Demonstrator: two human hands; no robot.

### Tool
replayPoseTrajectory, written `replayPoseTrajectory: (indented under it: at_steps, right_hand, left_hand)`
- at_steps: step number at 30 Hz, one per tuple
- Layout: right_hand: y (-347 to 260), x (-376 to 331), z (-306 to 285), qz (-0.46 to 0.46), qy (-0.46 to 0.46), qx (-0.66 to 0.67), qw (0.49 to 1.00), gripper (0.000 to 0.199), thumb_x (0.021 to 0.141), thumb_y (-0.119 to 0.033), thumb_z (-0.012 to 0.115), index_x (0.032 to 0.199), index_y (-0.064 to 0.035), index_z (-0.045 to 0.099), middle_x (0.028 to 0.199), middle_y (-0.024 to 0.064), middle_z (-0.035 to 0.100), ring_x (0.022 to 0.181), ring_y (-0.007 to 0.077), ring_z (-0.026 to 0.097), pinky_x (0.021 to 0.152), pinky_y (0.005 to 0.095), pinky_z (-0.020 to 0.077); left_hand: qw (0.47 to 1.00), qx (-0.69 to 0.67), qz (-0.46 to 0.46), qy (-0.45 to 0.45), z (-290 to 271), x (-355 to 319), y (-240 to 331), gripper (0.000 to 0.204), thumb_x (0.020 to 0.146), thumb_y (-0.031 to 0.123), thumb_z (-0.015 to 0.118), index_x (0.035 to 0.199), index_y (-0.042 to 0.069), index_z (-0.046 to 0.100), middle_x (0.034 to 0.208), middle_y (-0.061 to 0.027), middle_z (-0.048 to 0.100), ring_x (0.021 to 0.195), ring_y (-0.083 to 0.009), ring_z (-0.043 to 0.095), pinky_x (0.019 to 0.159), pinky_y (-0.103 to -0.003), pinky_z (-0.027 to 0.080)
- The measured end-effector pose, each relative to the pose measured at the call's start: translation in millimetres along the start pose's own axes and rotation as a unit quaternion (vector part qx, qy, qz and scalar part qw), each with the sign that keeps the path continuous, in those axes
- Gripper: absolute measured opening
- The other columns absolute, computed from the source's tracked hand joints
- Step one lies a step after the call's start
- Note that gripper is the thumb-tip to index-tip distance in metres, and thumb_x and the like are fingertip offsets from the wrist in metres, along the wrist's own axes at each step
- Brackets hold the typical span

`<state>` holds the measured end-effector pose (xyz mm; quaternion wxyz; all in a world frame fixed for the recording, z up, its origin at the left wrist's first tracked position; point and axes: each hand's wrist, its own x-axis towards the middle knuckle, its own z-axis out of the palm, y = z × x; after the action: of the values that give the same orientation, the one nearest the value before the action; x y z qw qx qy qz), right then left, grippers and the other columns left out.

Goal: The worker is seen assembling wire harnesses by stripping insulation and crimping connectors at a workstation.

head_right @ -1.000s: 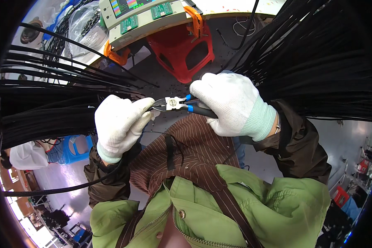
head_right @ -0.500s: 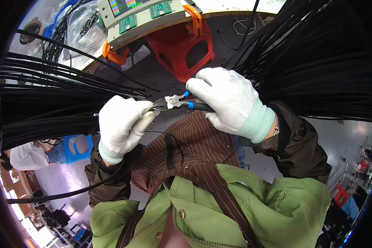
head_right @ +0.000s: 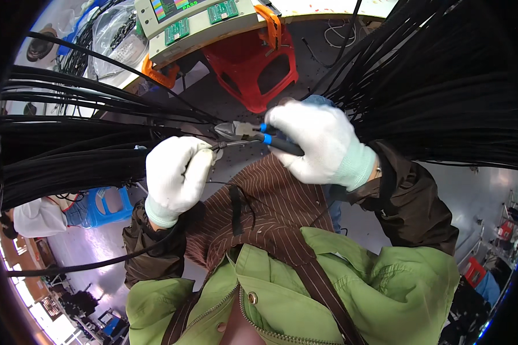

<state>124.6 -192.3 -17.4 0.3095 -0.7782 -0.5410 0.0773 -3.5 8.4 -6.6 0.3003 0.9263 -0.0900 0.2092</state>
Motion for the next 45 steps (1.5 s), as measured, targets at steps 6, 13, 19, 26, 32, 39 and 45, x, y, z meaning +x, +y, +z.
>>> replayPoseTrajectory:
  at_steps: [6, 13, 19, 26, 32, 39, 45]
  right_hand:
    - [-11, 6, -21, -0.081, 0.112, -0.163, 0.977, 0.055, 0.048, -0.012, 0.075, 0.100, -0.0058, 0.057, 0.091, 0.0105, 0.054, 0.083, 0.0280, 0.056, 0.072, 0.0380, 0.0433]
    - [-13, 6, -21, -0.080, 0.073, -0.210, 0.972, 0.062, 0.045, -0.016, 0.077, 0.102, -0.0070, 0.057, 0.094, 0.0088, 0.053, 0.086, 0.0269, 0.055, 0.075, 0.0397, 0.0420]
    - [-17, 9, -18, -0.083, 0.076, -0.218, 0.969, 0.061, 0.047, -0.020, 0.078, 0.102, -0.0081, 0.055, 0.092, 0.0081, 0.051, 0.085, 0.0264, 0.054, 0.076, 0.0399, 0.0414]
    - [-18, 11, -19, -0.074, 0.054, -0.192, 0.977, 0.056, 0.047, -0.016, 0.077, 0.098, -0.0076, 0.056, 0.088, 0.0078, 0.052, 0.082, 0.0268, 0.054, 0.073, 0.0385, 0.0421]
    - [-15, 10, -18, -0.056, -0.016, -0.183, 0.981, 0.047, 0.048, -0.016, 0.075, 0.091, -0.0087, 0.056, 0.079, 0.0074, 0.051, 0.072, 0.0248, 0.054, 0.064, 0.0346, 0.0424]
    - [2, 3, -7, -0.041, -0.011, -0.052, 0.998, 0.042, 0.053, -0.020, 0.076, 0.089, -0.0098, 0.057, 0.081, 0.0062, 0.053, 0.073, 0.0217, 0.056, 0.064, 0.0323, 0.0440]
    - [-5, 10, -22, -0.034, 0.076, -0.099, 0.992, 0.049, 0.051, -0.016, 0.075, 0.095, -0.0053, 0.058, 0.089, 0.0119, 0.055, 0.081, 0.0262, 0.056, 0.069, 0.0327, 0.0443]
  left_hand:
    - [0.936, -0.216, -0.276, -0.024, 0, 2, 12, 0.018, 0.083, 0.010, 0.054, 0.068, 0.002, 0.057, 0.051, -0.0032, 0.050, 0.045, -0.0095, 0.047, 0.043, -0.022, 0.034]
    - [0.877, -0.280, -0.386, -0.066, -7, 6, 17, 0.024, 0.086, 0.013, 0.053, 0.066, 0.001, 0.057, 0.052, 0.0001, 0.050, 0.050, -0.0033, 0.044, 0.046, -0.020, 0.034]
    - [0.852, -0.326, -0.404, -0.060, -6, 5, 17, 0.024, 0.086, 0.014, 0.053, 0.066, 0.000, 0.057, 0.053, 0.0005, 0.049, 0.050, -0.0031, 0.042, 0.046, -0.020, 0.033]
    - [0.834, -0.350, -0.422, -0.066, -7, 5, 17, 0.024, 0.085, 0.015, 0.053, 0.066, 0.001, 0.058, 0.054, 0.0024, 0.049, 0.048, -0.0021, 0.039, 0.045, -0.019, 0.030]
    - [0.811, -0.384, -0.436, -0.066, -7, 3, 15, 0.023, 0.085, 0.015, 0.054, 0.066, 0.001, 0.058, 0.054, 0.0032, 0.049, 0.048, -0.0011, 0.038, 0.044, -0.018, 0.029]
    - [0.826, -0.372, -0.419, -0.068, -7, 1, 13, 0.022, 0.085, 0.015, 0.054, 0.068, 0.001, 0.059, 0.055, 0.0027, 0.050, 0.048, -0.0012, 0.039, 0.044, -0.018, 0.029]
    - [0.862, -0.311, -0.399, -0.044, -7, 3, 18, 0.019, 0.084, 0.013, 0.055, 0.072, 0.001, 0.062, 0.057, 0.0007, 0.054, 0.049, -0.0024, 0.043, 0.045, -0.019, 0.033]
